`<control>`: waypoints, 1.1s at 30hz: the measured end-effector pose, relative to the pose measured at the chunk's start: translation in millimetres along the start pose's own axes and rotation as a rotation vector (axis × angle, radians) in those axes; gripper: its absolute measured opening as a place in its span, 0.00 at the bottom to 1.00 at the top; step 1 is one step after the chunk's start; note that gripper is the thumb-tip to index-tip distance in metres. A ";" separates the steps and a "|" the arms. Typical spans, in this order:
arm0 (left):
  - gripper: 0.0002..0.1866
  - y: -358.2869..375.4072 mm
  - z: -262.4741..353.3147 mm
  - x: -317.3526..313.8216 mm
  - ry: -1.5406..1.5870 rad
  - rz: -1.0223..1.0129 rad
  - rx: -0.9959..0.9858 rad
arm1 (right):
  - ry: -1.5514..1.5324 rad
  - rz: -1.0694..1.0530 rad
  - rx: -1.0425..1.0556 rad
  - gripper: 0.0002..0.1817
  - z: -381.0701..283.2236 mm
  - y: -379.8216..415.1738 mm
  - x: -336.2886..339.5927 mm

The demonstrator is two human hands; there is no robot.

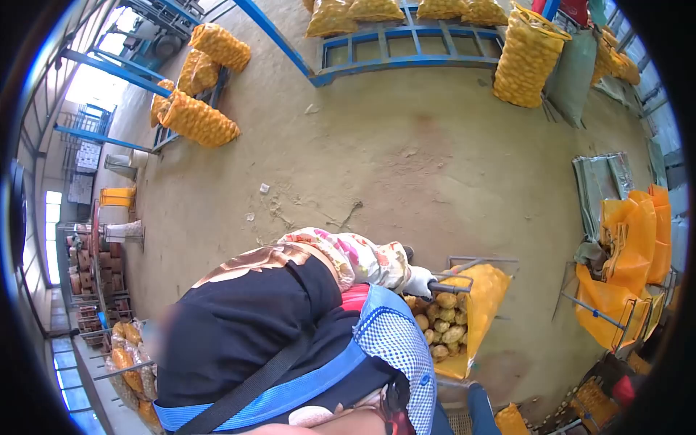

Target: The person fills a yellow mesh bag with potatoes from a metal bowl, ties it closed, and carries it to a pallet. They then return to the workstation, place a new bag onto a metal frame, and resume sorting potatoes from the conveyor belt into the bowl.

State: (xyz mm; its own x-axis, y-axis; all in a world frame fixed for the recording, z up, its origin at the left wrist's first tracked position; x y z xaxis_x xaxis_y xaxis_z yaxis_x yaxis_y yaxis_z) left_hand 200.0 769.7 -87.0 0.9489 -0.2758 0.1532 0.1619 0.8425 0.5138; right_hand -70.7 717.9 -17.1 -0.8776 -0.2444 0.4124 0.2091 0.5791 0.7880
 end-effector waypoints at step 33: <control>0.15 -15.7 -14.8 -34.5 0.283 0.012 0.055 | -0.100 -0.012 -0.288 0.17 113.3 -19.2 8.6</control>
State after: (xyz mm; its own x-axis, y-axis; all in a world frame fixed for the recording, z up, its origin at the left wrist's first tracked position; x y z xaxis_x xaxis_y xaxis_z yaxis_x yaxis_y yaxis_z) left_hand 168.8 772.7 -112.8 0.9898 -0.1193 -0.0776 0.1423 0.8164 0.5596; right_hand -131.1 792.9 -80.5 -0.9159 -0.1638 0.3665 0.2996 0.3290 0.8956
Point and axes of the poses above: each hand's wrist, its own y-axis away from the middle knuckle, its own x-axis out of the back of the hand, z = x × y, the point moved 9 cm from there along -y, towards the middle knuckle, and after that the axes turned 11 degrees about -x, right-handed, at the moved point
